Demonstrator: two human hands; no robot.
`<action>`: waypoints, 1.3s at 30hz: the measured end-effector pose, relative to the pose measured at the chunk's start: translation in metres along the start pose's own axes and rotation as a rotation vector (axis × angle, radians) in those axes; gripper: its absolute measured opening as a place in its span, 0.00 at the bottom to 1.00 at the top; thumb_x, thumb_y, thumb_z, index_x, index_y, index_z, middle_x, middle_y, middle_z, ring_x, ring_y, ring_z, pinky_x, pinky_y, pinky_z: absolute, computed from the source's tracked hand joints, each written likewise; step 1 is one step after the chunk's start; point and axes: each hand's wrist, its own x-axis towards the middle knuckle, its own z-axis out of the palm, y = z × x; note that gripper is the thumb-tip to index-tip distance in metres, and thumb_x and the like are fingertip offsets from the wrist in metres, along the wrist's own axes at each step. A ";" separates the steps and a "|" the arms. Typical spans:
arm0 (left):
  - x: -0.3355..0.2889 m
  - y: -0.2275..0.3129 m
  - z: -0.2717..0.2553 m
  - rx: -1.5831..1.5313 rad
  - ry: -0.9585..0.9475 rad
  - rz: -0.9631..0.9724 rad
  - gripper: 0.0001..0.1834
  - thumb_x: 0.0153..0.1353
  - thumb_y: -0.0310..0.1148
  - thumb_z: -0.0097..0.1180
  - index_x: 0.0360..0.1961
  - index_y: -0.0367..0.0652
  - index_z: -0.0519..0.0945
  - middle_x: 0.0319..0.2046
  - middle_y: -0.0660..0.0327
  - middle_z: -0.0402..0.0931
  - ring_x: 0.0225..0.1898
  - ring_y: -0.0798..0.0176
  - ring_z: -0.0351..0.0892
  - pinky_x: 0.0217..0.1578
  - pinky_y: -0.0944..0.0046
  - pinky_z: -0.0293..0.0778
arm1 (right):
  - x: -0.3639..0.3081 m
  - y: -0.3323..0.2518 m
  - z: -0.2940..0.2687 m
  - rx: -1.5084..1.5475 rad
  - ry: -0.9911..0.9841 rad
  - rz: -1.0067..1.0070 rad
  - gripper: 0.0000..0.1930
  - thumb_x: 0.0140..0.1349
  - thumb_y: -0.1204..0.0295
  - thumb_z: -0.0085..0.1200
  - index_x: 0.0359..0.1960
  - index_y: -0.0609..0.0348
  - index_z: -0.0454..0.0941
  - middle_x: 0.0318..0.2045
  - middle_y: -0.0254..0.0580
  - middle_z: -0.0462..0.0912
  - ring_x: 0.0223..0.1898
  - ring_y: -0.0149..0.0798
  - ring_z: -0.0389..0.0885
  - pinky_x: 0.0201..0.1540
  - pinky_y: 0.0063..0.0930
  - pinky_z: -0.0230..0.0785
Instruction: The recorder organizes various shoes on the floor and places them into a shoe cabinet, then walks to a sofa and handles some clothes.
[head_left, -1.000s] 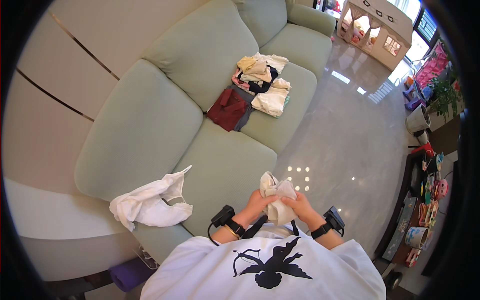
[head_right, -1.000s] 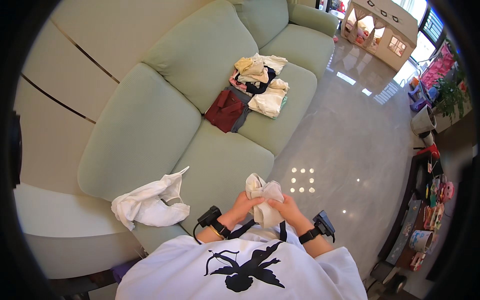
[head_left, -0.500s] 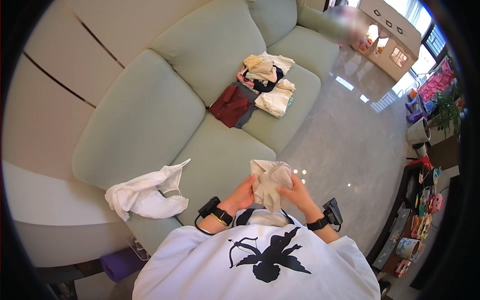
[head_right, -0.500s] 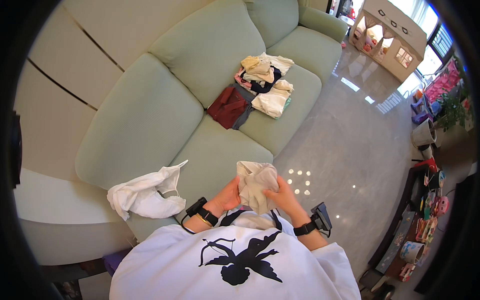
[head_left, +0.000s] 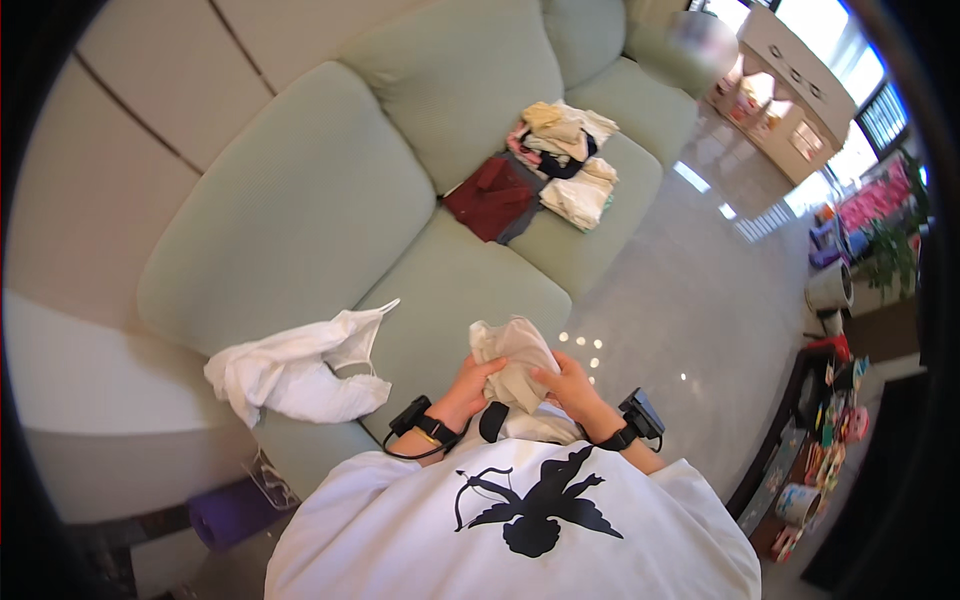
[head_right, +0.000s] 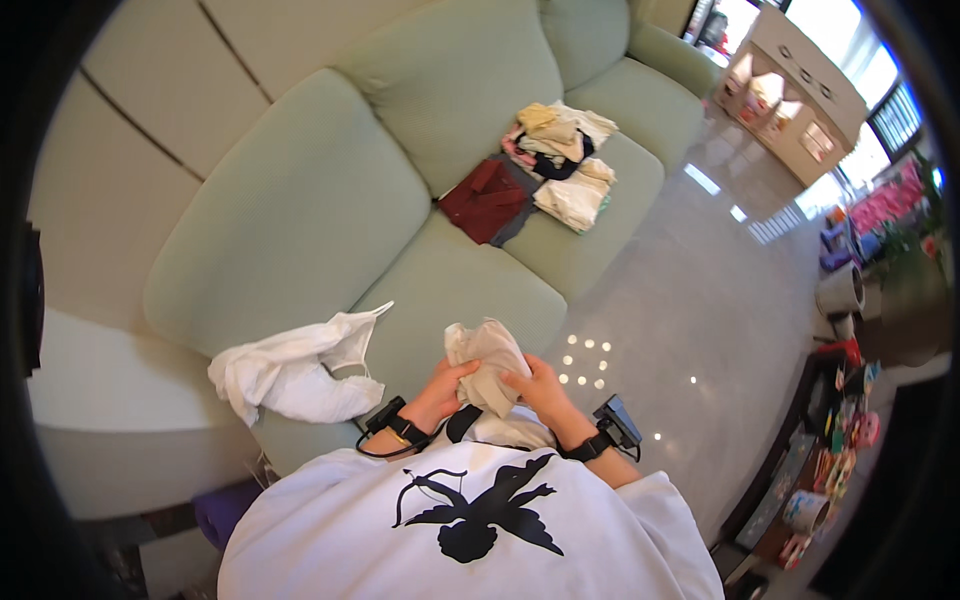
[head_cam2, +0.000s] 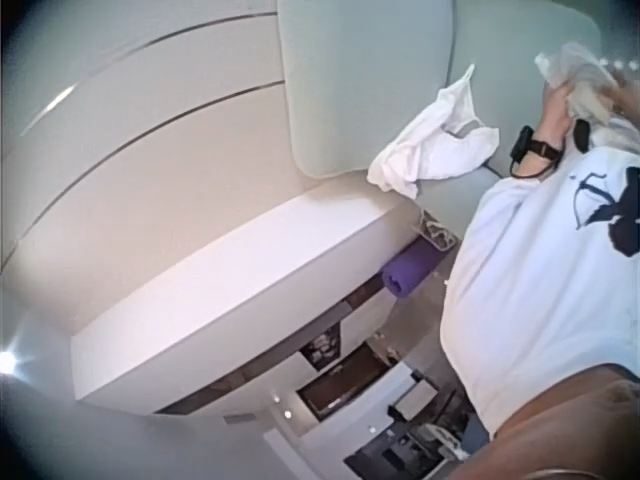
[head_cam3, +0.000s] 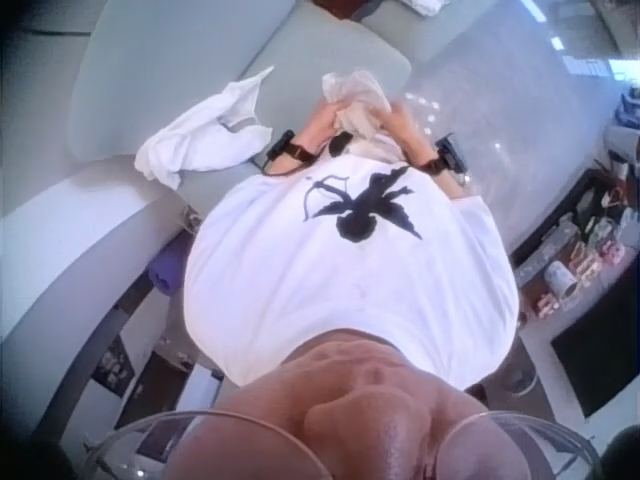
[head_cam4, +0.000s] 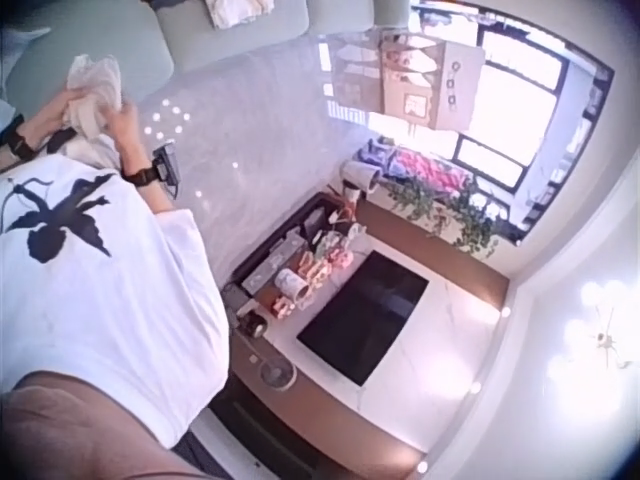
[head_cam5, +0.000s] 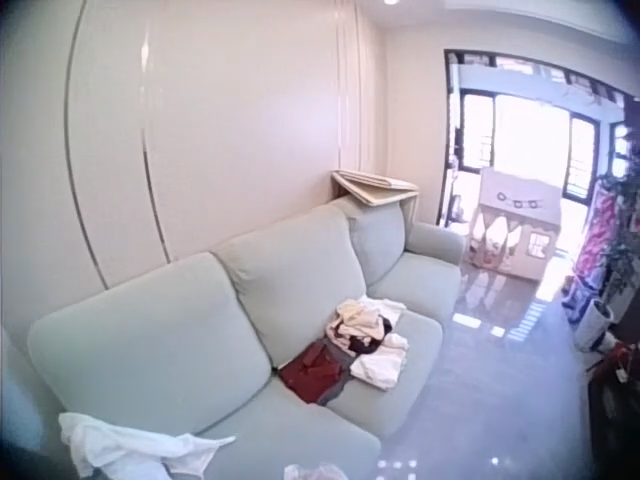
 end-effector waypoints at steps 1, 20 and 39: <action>0.001 0.005 0.000 0.014 -0.021 -0.026 0.22 0.54 0.24 0.51 0.51 0.36 0.63 0.46 0.52 0.69 0.46 0.54 0.72 0.48 0.54 0.70 | 0.008 0.013 -0.002 0.091 0.025 -0.020 0.24 0.53 0.74 0.54 0.51 0.65 0.63 0.42 0.43 0.74 0.43 0.34 0.74 0.45 0.28 0.68; 0.098 0.001 0.048 0.335 -0.070 -0.183 0.23 0.55 0.31 0.54 0.52 0.42 0.65 0.47 0.59 0.70 0.49 0.61 0.70 0.48 0.60 0.68 | 0.063 0.002 -0.056 0.256 0.449 -0.253 0.14 0.52 0.79 0.53 0.42 0.67 0.72 0.36 0.41 0.78 0.36 0.33 0.76 0.40 0.25 0.69; 0.099 -0.032 0.075 0.929 0.152 0.299 0.11 0.50 0.33 0.47 0.30 0.38 0.77 0.23 0.55 0.77 0.24 0.61 0.78 0.28 0.62 0.72 | 0.179 -0.034 -0.095 -0.174 -0.832 0.741 0.22 0.60 0.47 0.39 0.30 0.52 0.73 0.18 0.33 0.72 0.15 0.28 0.67 0.15 0.21 0.59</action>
